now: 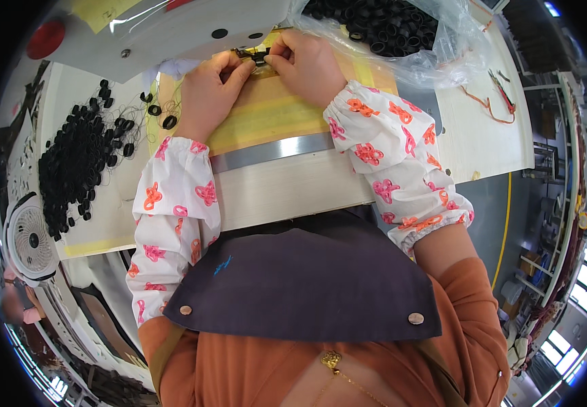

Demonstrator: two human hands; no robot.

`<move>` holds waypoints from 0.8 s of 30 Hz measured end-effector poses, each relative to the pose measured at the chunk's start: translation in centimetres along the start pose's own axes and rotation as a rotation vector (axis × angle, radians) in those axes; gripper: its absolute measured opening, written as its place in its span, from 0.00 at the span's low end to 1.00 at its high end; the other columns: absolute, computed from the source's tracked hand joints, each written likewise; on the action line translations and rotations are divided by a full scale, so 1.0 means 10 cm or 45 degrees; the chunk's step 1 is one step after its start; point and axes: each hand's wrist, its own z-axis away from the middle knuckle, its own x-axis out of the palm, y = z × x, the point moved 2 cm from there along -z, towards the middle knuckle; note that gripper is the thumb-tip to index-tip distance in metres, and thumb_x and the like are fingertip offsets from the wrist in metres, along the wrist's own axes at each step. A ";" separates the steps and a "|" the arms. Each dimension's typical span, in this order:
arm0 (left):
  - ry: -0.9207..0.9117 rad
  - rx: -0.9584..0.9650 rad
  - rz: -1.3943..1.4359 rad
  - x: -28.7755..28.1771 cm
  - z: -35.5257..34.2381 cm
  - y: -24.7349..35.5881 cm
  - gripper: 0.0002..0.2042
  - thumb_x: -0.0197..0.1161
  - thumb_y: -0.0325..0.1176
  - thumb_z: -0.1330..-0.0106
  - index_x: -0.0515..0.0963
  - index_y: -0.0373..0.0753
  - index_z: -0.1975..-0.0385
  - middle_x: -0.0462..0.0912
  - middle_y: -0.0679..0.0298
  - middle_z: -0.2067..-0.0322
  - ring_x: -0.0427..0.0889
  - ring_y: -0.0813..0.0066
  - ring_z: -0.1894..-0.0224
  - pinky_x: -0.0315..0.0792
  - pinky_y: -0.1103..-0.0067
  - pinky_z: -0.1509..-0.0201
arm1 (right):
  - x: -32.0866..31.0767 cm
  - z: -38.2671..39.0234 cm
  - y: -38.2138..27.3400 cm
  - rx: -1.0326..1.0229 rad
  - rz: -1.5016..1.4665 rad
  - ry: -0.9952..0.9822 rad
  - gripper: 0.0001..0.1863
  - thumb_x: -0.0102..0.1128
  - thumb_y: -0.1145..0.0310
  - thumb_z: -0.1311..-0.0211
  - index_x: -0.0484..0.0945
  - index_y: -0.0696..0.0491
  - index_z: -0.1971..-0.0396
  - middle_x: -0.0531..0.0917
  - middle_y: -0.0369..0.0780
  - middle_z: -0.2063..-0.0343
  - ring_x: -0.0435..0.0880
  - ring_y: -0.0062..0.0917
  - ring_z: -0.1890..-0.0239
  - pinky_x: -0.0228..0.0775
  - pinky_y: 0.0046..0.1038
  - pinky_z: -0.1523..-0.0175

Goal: The person is using a sewing machine to join small fabric or leather components together.

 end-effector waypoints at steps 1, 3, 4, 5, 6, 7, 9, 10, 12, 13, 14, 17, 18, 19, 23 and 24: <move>0.006 0.010 0.002 -0.02 0.06 0.03 0.13 0.59 0.42 0.45 0.76 0.37 0.77 0.77 0.62 0.83 0.75 0.74 0.82 0.66 0.81 0.77 | -0.03 0.02 0.02 0.002 -0.008 -0.042 0.06 0.60 0.73 0.54 0.73 0.59 0.78 0.76 0.38 0.84 0.73 0.20 0.82 0.65 0.23 0.76; -0.117 -0.057 0.050 -0.09 0.24 0.09 0.12 0.60 0.40 0.45 0.73 0.36 0.79 0.74 0.60 0.85 0.73 0.71 0.84 0.65 0.80 0.79 | -0.13 0.06 -0.02 0.089 -0.079 -0.125 0.06 0.60 0.73 0.53 0.74 0.59 0.77 0.76 0.36 0.83 0.73 0.18 0.82 0.65 0.21 0.75; -0.037 -0.056 -0.027 -0.17 0.31 0.06 0.11 0.60 0.37 0.45 0.74 0.35 0.80 0.72 0.60 0.87 0.70 0.75 0.85 0.63 0.81 0.80 | -0.19 0.10 -0.04 0.191 -0.145 -0.211 0.06 0.60 0.72 0.53 0.74 0.59 0.76 0.76 0.34 0.83 0.72 0.16 0.81 0.65 0.20 0.74; 0.013 -0.115 -0.046 -0.33 0.40 -0.07 0.11 0.61 0.36 0.45 0.73 0.35 0.81 0.71 0.61 0.88 0.69 0.78 0.85 0.62 0.82 0.80 | -0.28 0.14 -0.12 0.165 -0.153 -0.216 0.06 0.60 0.72 0.53 0.74 0.59 0.76 0.76 0.34 0.83 0.72 0.16 0.81 0.65 0.20 0.74; 0.059 -0.176 -0.057 -0.49 0.48 -0.25 0.11 0.61 0.35 0.45 0.73 0.34 0.82 0.70 0.63 0.89 0.68 0.80 0.86 0.62 0.83 0.80 | -0.37 0.22 -0.15 0.267 -0.226 -0.346 0.07 0.61 0.72 0.53 0.75 0.58 0.75 0.76 0.33 0.81 0.72 0.14 0.79 0.64 0.18 0.73; 0.054 -0.239 -0.128 -0.63 0.54 -0.38 0.10 0.61 0.34 0.45 0.74 0.34 0.81 0.71 0.63 0.88 0.68 0.82 0.85 0.62 0.83 0.80 | -0.49 0.31 -0.20 0.374 -0.291 -0.468 0.08 0.62 0.71 0.53 0.75 0.58 0.74 0.76 0.32 0.80 0.72 0.13 0.77 0.64 0.17 0.71; 0.066 -0.303 -0.214 -0.86 0.62 -0.48 0.10 0.61 0.33 0.45 0.75 0.33 0.81 0.71 0.64 0.88 0.68 0.83 0.85 0.62 0.84 0.79 | -0.83 0.44 -0.55 0.407 -0.316 -0.693 0.09 0.62 0.71 0.54 0.76 0.57 0.72 0.76 0.31 0.76 0.71 0.12 0.73 0.64 0.16 0.68; 0.068 -0.266 -0.157 -0.94 0.67 -0.48 0.08 0.60 0.32 0.45 0.76 0.32 0.78 0.73 0.64 0.86 0.69 0.82 0.84 0.64 0.84 0.78 | -0.98 0.53 -0.70 0.324 -0.423 -0.852 0.13 0.65 0.67 0.56 0.75 0.57 0.71 0.77 0.34 0.74 0.73 0.16 0.72 0.65 0.19 0.69; -0.035 -0.146 -0.067 -1.13 0.77 -0.43 0.10 0.58 0.27 0.46 0.76 0.34 0.64 0.79 0.59 0.68 0.76 0.74 0.69 0.68 0.83 0.63 | -1.36 0.67 -1.01 -0.124 -0.888 -1.232 0.21 0.71 0.66 0.60 0.75 0.59 0.65 0.79 0.42 0.66 0.77 0.28 0.65 0.68 0.24 0.60; -0.067 -0.021 -0.126 -1.22 0.80 -0.22 0.15 0.58 0.24 0.49 0.74 0.35 0.59 0.75 0.58 0.60 0.73 0.69 0.60 0.66 0.80 0.56 | -1.52 0.76 -1.14 -0.308 -1.030 -1.308 0.17 0.65 0.67 0.53 0.76 0.60 0.63 0.78 0.45 0.63 0.78 0.34 0.61 0.69 0.27 0.57; -0.108 0.120 -0.169 -1.30 0.82 0.05 0.20 0.58 0.22 0.51 0.71 0.37 0.54 0.72 0.56 0.53 0.71 0.65 0.51 0.63 0.78 0.49 | -1.71 0.80 -1.30 -0.453 -1.010 -1.348 0.15 0.62 0.68 0.50 0.76 0.59 0.63 0.78 0.45 0.61 0.77 0.34 0.61 0.68 0.27 0.56; -0.911 0.059 -0.284 -1.65 1.24 0.54 0.32 0.62 0.23 0.60 0.65 0.37 0.47 0.63 0.54 0.45 0.66 0.58 0.47 0.61 0.72 0.47 | -1.95 1.02 -1.49 -0.695 -0.982 -1.340 0.11 0.56 0.70 0.45 0.77 0.57 0.63 0.78 0.44 0.60 0.77 0.33 0.60 0.67 0.29 0.54; -1.052 0.017 -0.193 -1.70 1.36 0.79 0.33 0.63 0.24 0.61 0.65 0.38 0.48 0.65 0.53 0.47 0.68 0.58 0.49 0.62 0.72 0.49 | -2.00 1.05 -1.51 -0.766 -0.977 -1.270 0.10 0.52 0.71 0.43 0.77 0.57 0.64 0.78 0.43 0.59 0.76 0.33 0.59 0.66 0.29 0.53; -1.189 -0.037 -0.104 -1.72 1.45 1.00 0.34 0.65 0.25 0.62 0.66 0.38 0.48 0.67 0.52 0.49 0.70 0.58 0.51 0.63 0.72 0.51 | -2.01 1.02 -1.51 -0.785 -0.972 -1.270 0.10 0.52 0.71 0.43 0.77 0.57 0.64 0.78 0.43 0.59 0.76 0.33 0.59 0.66 0.29 0.53; -1.150 0.341 0.238 -1.95 1.53 1.38 0.28 0.63 0.31 0.58 0.68 0.38 0.51 0.69 0.53 0.53 0.74 0.62 0.58 0.66 0.73 0.56 | -1.95 0.90 -1.63 -0.896 -0.875 -1.271 0.09 0.48 0.73 0.43 0.78 0.56 0.68 0.78 0.40 0.64 0.76 0.29 0.63 0.65 0.30 0.52; -1.144 0.552 0.332 -2.03 1.53 1.47 0.24 0.61 0.33 0.55 0.70 0.37 0.54 0.70 0.55 0.53 0.75 0.64 0.60 0.67 0.74 0.58 | -1.94 0.86 -1.67 -0.961 -0.862 -1.280 0.09 0.47 0.74 0.43 0.78 0.56 0.70 0.78 0.39 0.67 0.75 0.28 0.66 0.65 0.31 0.53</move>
